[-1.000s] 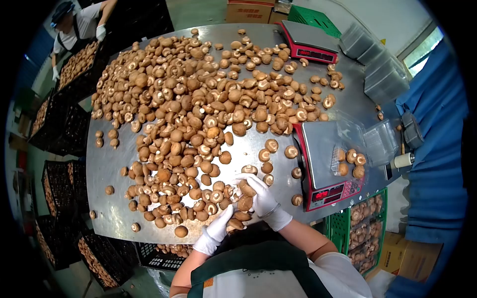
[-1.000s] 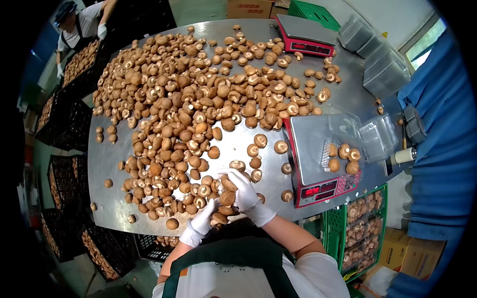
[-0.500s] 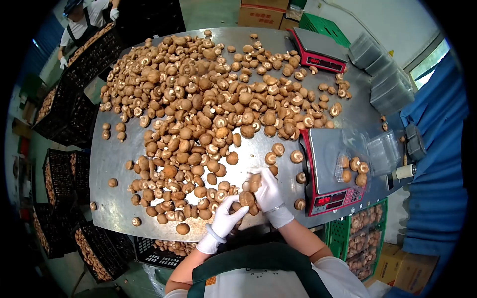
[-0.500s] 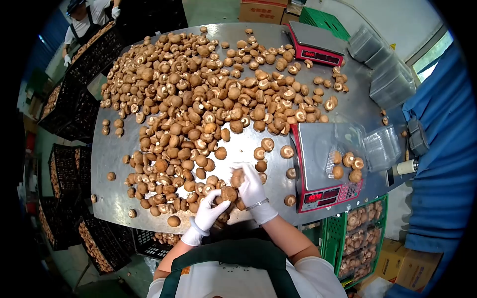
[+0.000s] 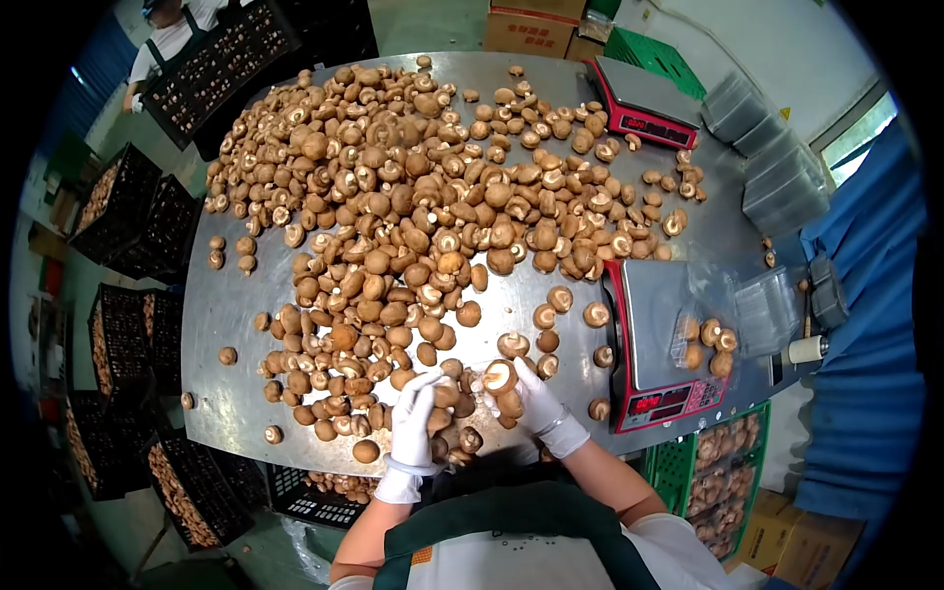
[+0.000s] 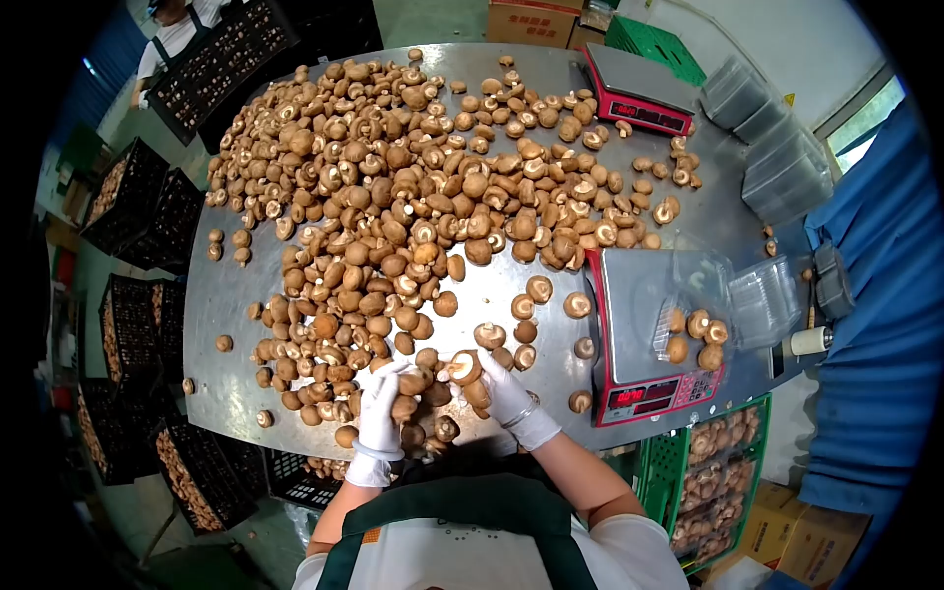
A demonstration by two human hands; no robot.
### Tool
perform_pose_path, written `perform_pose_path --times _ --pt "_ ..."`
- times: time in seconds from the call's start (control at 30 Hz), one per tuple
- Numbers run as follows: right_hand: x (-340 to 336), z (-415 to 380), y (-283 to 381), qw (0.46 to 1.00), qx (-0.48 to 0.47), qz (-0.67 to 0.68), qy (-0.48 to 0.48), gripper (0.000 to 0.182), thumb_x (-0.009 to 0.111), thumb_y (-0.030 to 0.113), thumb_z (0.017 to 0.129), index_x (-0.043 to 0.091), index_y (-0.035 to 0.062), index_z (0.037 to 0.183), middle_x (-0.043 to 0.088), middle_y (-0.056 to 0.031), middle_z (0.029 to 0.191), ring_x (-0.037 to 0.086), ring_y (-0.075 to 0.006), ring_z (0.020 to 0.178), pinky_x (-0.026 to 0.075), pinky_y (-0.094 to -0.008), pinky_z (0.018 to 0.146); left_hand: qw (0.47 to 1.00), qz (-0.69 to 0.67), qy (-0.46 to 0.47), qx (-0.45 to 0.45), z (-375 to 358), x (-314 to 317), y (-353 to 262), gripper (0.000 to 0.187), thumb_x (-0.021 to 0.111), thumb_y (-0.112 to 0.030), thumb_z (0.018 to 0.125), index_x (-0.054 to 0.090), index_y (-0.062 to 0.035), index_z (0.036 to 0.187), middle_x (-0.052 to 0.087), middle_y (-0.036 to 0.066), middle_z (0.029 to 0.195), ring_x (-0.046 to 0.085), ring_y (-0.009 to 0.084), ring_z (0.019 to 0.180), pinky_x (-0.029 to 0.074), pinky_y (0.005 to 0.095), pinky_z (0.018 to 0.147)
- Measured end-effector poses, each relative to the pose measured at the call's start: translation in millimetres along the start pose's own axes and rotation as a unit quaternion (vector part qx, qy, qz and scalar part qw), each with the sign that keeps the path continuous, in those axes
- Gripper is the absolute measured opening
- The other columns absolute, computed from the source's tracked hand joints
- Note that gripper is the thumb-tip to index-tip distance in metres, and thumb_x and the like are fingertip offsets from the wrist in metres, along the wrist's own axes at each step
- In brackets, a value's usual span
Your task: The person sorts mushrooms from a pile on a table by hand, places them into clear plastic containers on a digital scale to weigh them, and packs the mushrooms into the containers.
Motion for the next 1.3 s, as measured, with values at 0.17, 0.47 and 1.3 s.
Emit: perform_pose_path --times 0.17,0.47,1.3 --pt "37.1 1.2 -11.2 0.998 -0.009 -0.008 -0.062 0.046 0.031 0.033 0.102 0.043 -0.0026 0.129 0.058 -0.0128 0.118 0.058 -0.0186 0.101 0.049 -0.0303 0.084 0.998 0.026 -0.020 0.060 -4.5 18.9 -13.2 0.026 0.045 -0.020 0.098 0.058 -0.0026 0.113 0.061 0.007 0.108 0.056 0.0132 0.100 0.043 0.0262 0.089" --pt "57.1 8.3 -27.2 0.897 0.065 -0.413 0.143 0.052 0.047 0.034 0.098 0.037 0.0058 0.141 0.058 -0.0014 0.095 0.056 -0.0113 0.080 0.048 -0.0250 0.077 0.952 0.120 -0.192 0.204 3.8 -47.4 -65.5 0.031 0.038 -0.021 0.099 0.057 -0.0015 0.112 0.058 0.011 0.106 0.055 0.0183 0.096 0.044 0.0325 0.086" --pt "-46.4 -3.6 -10.3 0.989 0.012 0.118 -0.093 0.062 0.038 0.054 0.093 0.046 0.0028 0.127 0.049 -0.0194 0.131 0.051 -0.0347 0.116 0.046 -0.0477 0.093 0.713 0.631 -0.214 0.218 167.0 -76.6 -22.9 0.071 0.057 -0.051 0.084 0.039 -0.0105 0.140 0.037 0.014 0.145 0.029 0.0329 0.136 0.017 0.0522 0.111"
Point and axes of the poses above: each hand's wrist, its own z-axis towards the middle knuckle, its own x-axis out of the palm, y = z × x, the point moved 1 cm from there along z, towards the middle knuckle
